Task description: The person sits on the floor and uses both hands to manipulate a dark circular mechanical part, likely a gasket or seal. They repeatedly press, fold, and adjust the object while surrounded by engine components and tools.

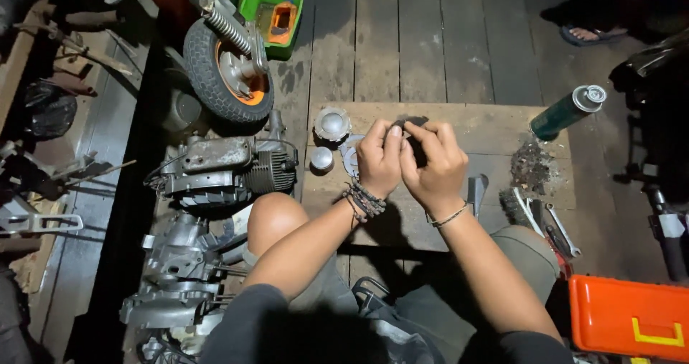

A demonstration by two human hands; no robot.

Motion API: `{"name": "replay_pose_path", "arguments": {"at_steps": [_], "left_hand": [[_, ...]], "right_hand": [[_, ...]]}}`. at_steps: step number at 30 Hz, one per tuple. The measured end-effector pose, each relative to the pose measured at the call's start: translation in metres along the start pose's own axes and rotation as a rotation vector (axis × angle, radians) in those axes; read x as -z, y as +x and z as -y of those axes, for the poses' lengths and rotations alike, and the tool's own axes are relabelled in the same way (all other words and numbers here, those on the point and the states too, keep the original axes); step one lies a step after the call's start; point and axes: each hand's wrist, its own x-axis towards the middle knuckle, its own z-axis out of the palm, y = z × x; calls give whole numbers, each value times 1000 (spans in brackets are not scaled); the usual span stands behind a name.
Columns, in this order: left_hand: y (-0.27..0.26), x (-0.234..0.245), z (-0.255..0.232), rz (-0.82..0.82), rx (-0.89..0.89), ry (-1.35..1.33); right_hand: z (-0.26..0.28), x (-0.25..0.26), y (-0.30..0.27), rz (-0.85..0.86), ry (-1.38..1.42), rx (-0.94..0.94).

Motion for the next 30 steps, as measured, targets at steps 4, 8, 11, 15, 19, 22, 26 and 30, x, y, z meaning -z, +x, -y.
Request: {"name": "replay_pose_path", "arguments": {"at_steps": [4, 8, 11, 15, 19, 22, 26, 30], "left_hand": [[1, 0, 3, -12, 4, 14], [-1, -2, 2, -1, 15, 15], [0, -1, 3, -20, 21, 25], [-6, -3, 2, 5, 31, 34], [2, -2, 5, -28, 26, 40], [0, 1, 5, -43, 2, 60], [-3, -2, 2, 0, 30, 30], [6, 5, 9, -38, 20, 47]], "right_hand": [[-4, -2, -2, 15, -28, 6], [-5, -1, -1, 10, -15, 3], [-8, -2, -6, 23, -1, -1], [-15, -6, -6, 4, -26, 11], [-12, -5, -9, 13, -9, 0], [-10, -5, -9, 30, 1, -2], [-8, -3, -4, 8, -7, 1], [-7, -5, -9, 25, -2, 2]]}}
